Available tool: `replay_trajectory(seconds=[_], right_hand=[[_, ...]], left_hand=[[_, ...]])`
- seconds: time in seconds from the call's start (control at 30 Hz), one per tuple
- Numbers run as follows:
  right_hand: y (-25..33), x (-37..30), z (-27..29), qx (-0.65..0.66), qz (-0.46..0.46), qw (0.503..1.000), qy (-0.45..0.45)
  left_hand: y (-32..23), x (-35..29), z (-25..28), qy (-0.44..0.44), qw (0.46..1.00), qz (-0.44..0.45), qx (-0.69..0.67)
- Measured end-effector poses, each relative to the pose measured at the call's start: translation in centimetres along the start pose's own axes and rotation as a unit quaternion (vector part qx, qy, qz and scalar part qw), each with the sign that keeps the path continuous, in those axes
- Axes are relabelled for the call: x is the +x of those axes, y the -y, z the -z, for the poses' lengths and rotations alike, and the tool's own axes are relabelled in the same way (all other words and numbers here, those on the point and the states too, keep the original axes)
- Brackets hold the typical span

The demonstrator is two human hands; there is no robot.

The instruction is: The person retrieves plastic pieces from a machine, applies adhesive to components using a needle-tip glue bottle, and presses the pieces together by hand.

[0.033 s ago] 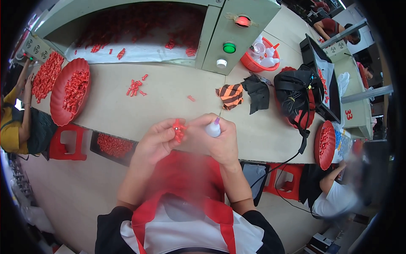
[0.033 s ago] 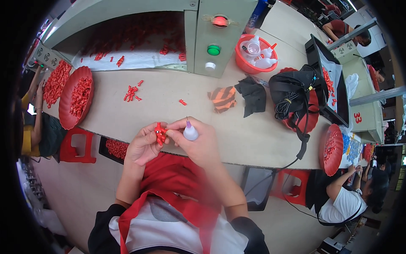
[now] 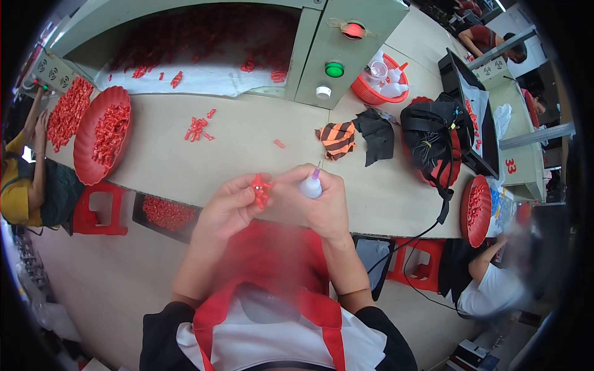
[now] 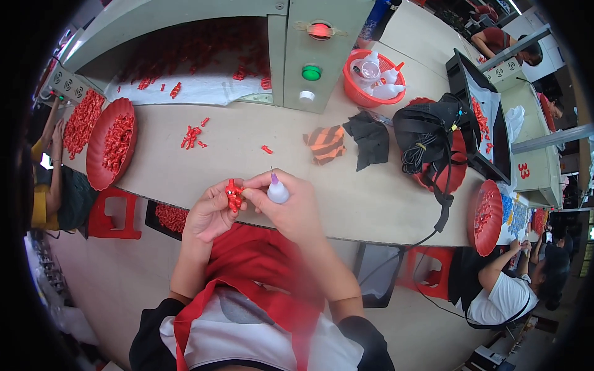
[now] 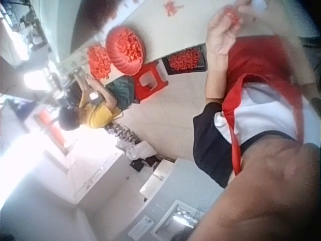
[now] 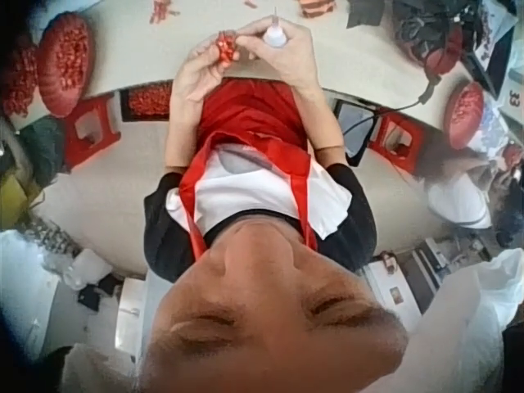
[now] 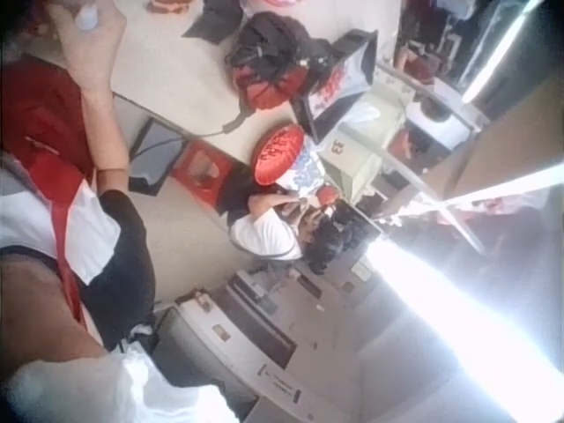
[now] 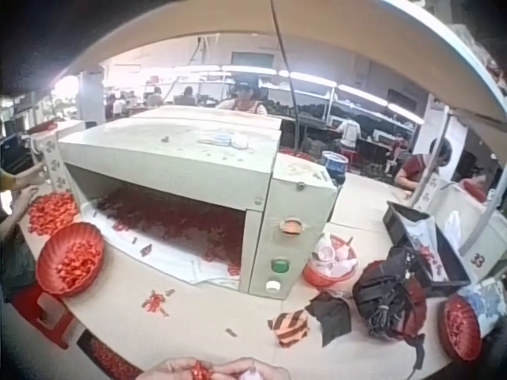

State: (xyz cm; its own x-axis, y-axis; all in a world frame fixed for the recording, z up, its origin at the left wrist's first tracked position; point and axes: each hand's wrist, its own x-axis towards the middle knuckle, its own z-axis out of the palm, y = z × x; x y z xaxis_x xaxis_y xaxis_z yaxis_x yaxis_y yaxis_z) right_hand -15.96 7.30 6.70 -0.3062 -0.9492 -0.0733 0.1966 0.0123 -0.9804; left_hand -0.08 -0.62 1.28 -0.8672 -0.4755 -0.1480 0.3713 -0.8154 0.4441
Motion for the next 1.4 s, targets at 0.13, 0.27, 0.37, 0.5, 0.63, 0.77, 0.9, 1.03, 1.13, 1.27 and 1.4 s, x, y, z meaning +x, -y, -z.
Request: replay_trajectory(seconds=[0.13, 0.27, 0.37, 0.5, 0.63, 0.77, 0.9, 1.03, 1.13, 1.27, 1.4], right_hand=[[0.3, 0.8, 0.2, 0.031, -0.030, 0.999, 0.028], [0.2, 1.2, 0.3, 0.051, -0.046, 0.997, 0.031], [-0.1, 1.4, 0.1, 0.117, -0.070, 0.990, 0.037], [-0.6, 1.8, 0.2, 0.114, -0.034, 0.992, 0.044], [-1.2, 2.1, 0.5, 0.091, -0.005, 0.995, 0.047], [-1.2, 2.0, 0.5, 0.117, -0.046, 0.991, 0.046], [-1.3, 2.0, 0.5, 0.109, -0.044, 0.992, 0.040], [-1.0, 1.9, 0.5, 0.144, -0.071, 0.986, 0.041], [-1.0, 1.9, 0.6, 0.127, -0.069, 0.989, 0.037], [-1.0, 1.9, 0.6, 0.122, -0.074, 0.989, 0.033], [-1.1, 1.9, 0.7, 0.116, -0.083, 0.989, 0.036]], left_hand=[[0.4, 0.5, 1.3, 0.061, 0.991, 0.033, -0.114], [0.9, 0.9, 1.5, 0.066, 0.986, 0.038, -0.147], [1.4, 1.0, 2.0, 0.077, 0.969, 0.061, -0.229], [2.0, 1.2, 2.2, 0.064, 0.936, 0.096, -0.333], [2.4, 1.3, 2.1, 0.038, 0.920, 0.107, -0.374], [2.3, 1.6, 1.5, 0.049, 0.918, 0.115, -0.377], [2.5, 1.7, 1.4, 0.069, 0.912, 0.118, -0.387], [2.6, 1.7, 1.7, 0.063, 0.915, 0.109, -0.384], [2.4, 1.8, 1.3, 0.060, 0.928, 0.109, -0.352], [2.5, 1.7, 1.5, 0.064, 0.936, 0.097, -0.331], [2.5, 1.6, 1.7, 0.059, 0.946, 0.081, -0.307]])
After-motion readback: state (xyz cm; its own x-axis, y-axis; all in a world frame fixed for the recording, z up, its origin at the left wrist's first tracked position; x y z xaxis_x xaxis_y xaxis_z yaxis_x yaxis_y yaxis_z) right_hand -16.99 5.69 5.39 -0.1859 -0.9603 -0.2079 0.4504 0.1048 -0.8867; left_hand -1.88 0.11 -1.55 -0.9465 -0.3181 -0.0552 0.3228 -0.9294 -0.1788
